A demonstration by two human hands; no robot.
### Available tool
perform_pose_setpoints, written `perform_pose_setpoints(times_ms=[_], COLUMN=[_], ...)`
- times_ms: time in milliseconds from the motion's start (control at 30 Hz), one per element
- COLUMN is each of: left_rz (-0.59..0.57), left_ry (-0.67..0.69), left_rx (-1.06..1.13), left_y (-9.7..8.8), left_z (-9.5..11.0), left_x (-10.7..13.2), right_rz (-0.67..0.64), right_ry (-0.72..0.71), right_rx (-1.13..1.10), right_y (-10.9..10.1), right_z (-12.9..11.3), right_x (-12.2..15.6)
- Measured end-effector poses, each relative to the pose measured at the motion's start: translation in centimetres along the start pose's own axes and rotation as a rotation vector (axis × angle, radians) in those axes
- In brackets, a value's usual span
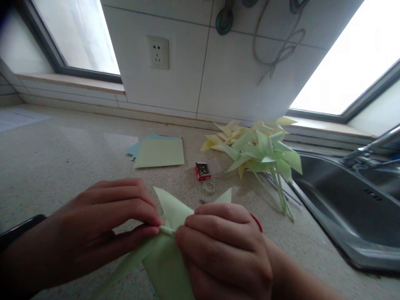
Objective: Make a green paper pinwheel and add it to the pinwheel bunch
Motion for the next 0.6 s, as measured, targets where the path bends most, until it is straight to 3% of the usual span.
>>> perform_pose_setpoints(times_ms=[33,67,133,200,467,600], left_rz=[0.0,-0.001,0.002,0.01,0.068,0.07], left_ry=[-0.004,-0.006,0.001,0.016,0.093,0.099], left_rx=[0.0,-0.002,-0.007,-0.022,-0.188,-0.212], left_y=[0.0,0.0,0.0,0.1,0.0,0.0], left_z=[0.0,-0.1,-0.1,0.0,0.5,0.6], left_x=[0.0,-0.1,-0.1,-0.1,0.1,-0.1], right_rz=[0.061,0.021,-0.27,-0.304,-0.277,-0.2], right_ry=[-0.059,-0.071,-0.136,-0.137,0.105,0.099], right_rx=[-0.004,0.003,-0.009,-0.011,-0.154,-0.189], right_y=[-0.7,-1.0,-0.9,-1.5,-0.8,-0.3], right_z=[-0.1,0.0,0.0,0.2,0.7,1.1], right_x=[-0.4,-0.9,-1.4,-1.6,-0.5,-0.7])
Point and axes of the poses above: each hand's wrist, its own x-axis away from the middle knuckle, its own y-axis out of the palm, z = x × y, the point moved 4 cm from there along -x, towards the middle knuckle, and after that the axes turned 1 degree about -y, right-handed, at the moved point
